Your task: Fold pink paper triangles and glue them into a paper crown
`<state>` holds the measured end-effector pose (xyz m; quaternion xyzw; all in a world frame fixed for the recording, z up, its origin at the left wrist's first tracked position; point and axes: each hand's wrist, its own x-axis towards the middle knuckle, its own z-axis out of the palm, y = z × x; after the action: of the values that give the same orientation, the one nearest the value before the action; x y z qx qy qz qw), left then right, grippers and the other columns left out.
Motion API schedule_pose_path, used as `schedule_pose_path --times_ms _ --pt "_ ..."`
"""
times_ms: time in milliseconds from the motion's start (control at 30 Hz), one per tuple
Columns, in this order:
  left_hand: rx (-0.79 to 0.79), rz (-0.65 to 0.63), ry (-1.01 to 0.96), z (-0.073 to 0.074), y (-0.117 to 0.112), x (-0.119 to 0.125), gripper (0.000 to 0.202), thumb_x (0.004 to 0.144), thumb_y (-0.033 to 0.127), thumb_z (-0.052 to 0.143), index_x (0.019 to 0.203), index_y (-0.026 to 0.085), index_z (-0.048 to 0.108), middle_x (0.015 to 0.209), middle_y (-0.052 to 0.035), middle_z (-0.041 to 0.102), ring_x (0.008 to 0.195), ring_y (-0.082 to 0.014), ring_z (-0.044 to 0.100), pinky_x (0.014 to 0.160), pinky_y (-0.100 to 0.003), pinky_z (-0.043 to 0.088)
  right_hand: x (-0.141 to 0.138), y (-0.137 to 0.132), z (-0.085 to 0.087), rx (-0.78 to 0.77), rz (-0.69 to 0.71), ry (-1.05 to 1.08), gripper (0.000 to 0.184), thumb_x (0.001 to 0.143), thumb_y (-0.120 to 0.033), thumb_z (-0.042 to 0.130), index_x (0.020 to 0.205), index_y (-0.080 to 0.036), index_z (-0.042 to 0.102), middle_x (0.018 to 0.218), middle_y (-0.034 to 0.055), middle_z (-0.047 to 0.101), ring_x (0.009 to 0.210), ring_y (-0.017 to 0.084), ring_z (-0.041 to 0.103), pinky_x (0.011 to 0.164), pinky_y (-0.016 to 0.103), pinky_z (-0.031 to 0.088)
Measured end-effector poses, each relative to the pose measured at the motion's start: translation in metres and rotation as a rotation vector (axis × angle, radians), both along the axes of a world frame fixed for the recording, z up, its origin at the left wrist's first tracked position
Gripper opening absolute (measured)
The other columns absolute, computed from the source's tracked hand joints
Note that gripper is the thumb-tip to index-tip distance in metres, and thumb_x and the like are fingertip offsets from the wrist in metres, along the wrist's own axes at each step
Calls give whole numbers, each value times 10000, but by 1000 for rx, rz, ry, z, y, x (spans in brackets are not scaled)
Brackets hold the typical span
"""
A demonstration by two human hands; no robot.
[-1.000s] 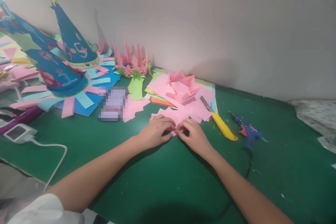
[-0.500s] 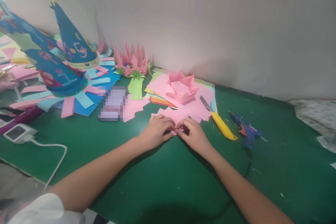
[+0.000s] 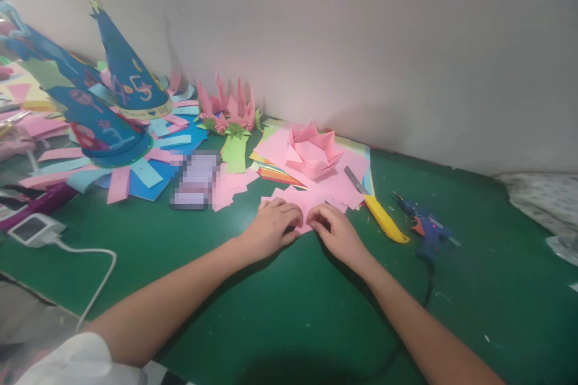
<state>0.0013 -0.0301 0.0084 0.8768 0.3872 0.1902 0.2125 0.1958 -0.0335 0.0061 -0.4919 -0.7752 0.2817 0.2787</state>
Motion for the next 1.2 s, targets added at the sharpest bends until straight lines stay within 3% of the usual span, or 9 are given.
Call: schedule_pose_path --times_ms 300,533,633,900,1200 --pt "-3 2 17 3 0 1 67 832 251 595 810 189 582 1084 9 622 992 -201 475 811 -339 279 6 -2 -1 86 42 12 246 775 -12 403 744 -201 558 775 26 576 766 178 533 717 327 432" --pt "26 15 5 -1 0 1 139 854 303 570 794 181 595 1130 -9 613 1022 -201 478 817 -342 282 4 -8 -2 309 207 -104 312 826 -50 417 948 -209 657 928 71 609 858 201 525 745 365 434" --pt "61 22 26 -4 1 0 154 856 333 568 810 189 600 1160 1 604 1043 -203 465 841 -353 277 4 -9 -3 300 227 -102 327 824 -37 418 970 -209 654 964 73 615 893 203 532 771 371 448" --pt "86 65 117 -6 1 -2 302 851 419 545 1071 213 562 1233 -43 570 1069 -242 438 864 -396 270 3 -12 -2 300 205 -106 323 823 -58 431 986 -211 663 933 81 605 881 210 551 766 389 475" --pt "108 38 37 -3 -1 -5 259 844 381 544 1040 212 552 1287 -63 506 1141 -250 402 910 -402 290 1 -11 -1 282 164 -127 201 887 -208 490 948 -219 681 898 70 596 853 196 550 757 367 470"
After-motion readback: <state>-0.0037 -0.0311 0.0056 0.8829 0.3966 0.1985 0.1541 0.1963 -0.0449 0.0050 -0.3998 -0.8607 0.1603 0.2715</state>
